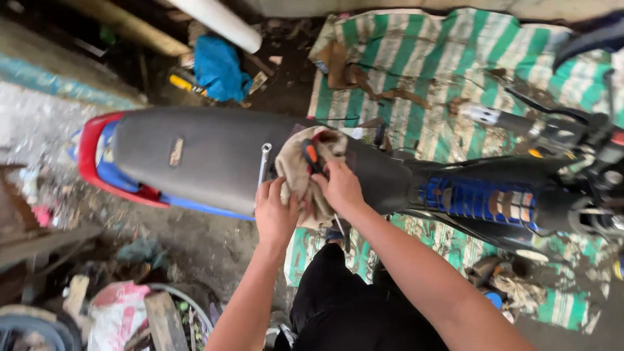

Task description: Cleaning a motorcycle dashboard and surrounding components using a cloth, screwdriver, and water.

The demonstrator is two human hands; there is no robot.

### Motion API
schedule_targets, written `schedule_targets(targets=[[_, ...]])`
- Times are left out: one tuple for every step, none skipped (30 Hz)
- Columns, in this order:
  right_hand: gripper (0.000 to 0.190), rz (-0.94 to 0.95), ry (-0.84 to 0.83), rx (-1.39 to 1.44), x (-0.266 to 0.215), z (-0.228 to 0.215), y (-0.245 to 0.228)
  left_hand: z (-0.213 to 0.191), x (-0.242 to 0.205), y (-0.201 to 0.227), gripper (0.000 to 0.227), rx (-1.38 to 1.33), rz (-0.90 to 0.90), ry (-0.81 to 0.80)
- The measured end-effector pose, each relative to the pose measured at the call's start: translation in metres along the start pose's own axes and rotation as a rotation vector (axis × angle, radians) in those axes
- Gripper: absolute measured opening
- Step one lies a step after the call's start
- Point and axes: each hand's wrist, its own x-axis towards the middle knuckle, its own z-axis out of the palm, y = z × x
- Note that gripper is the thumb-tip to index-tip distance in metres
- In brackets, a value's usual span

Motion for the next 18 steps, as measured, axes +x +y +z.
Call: schedule_targets(targets=[[0.031, -0.052, -0.004, 0.009, -0.010, -0.007, 0.007, -0.009, 0.002, 0.010, 0.045, -0.053, 0.081, 0.010], [0.028, -0.104, -0.008, 0.017, -0.021, -0.015, 0.014, -0.017, 0.003, 0.021, 0.038, -0.109, 0.162, 0.019], [0.028, -0.069, 0.034, 0.016, -0.035, -0.024, 0.032, -0.014, 0.000, 0.029, 0.038, -0.131, 0.208, -0.001], [0.024, -0.099, 0.014, 0.027, -0.051, -0.034, 0.050, -0.011, -0.003, 0.038, 0.035, -0.209, 0.271, -0.100], [0.021, -0.125, 0.000, 0.036, -0.070, -0.043, 0.067, -0.008, -0.007, 0.047, 0.033, -0.287, 0.339, -0.206], [0.021, -0.083, 0.047, 0.033, -0.090, -0.047, 0.095, 0.005, -0.016, 0.055, 0.033, -0.309, 0.391, -0.232], [0.023, 0.029, -0.002, -0.007, -0.111, -0.050, 0.122, 0.018, -0.023, 0.064, 0.033, -0.319, 0.461, -0.369], [0.026, 0.144, -0.054, -0.039, -0.133, -0.053, 0.149, 0.032, -0.031, 0.073, 0.033, -0.322, 0.532, -0.506], [0.026, 0.197, 0.002, -0.028, -0.161, -0.048, 0.190, 0.033, -0.036, 0.093, 0.033, -0.338, 0.600, -0.541], [0.024, 0.272, -0.002, -0.034, -0.192, -0.042, 0.230, 0.035, -0.043, 0.114, 0.033, -0.362, 0.659, -0.727], [0.026, 0.353, -0.002, -0.035, -0.227, -0.032, 0.269, 0.037, -0.051, 0.134, 0.033, -0.375, 0.726, -0.919], [0.026, 0.413, 0.057, -0.019, -0.265, -0.031, 0.298, 0.047, -0.059, 0.148, 0.033, -0.381, 0.803, -0.959], [0.031, 0.620, 0.057, 0.028, -0.306, -0.025, 0.322, 0.055, -0.068, 0.161, 0.034, -0.352, 0.894, -1.044], [0.038, 0.825, 0.055, 0.088, -0.349, -0.016, 0.345, 0.063, -0.078, 0.174, 0.035, -0.319, 0.987, -1.126], [0.038, 0.883, 0.107, 0.119, -0.387, -0.025, 0.337, 0.070, -0.084, 0.188, 0.035, -0.318, 1.061, -1.168], [0.040, 1.072, 0.195, 0.241, -0.424, -0.033, 0.327, 0.079, -0.092, 0.202, 0.033, -0.334, 1.107, -1.230], [0.044, 1.253, 0.281, 0.368, -0.462, -0.038, 0.317, 0.087, -0.103, 0.215, 0.032, -0.347, 1.145, -1.292], [0.044, 1.302, 0.331, 0.403, -0.497, -0.033, 0.311, 0.097, -0.111, 0.230, 0.032, -0.344, 1.212, -1.333]])
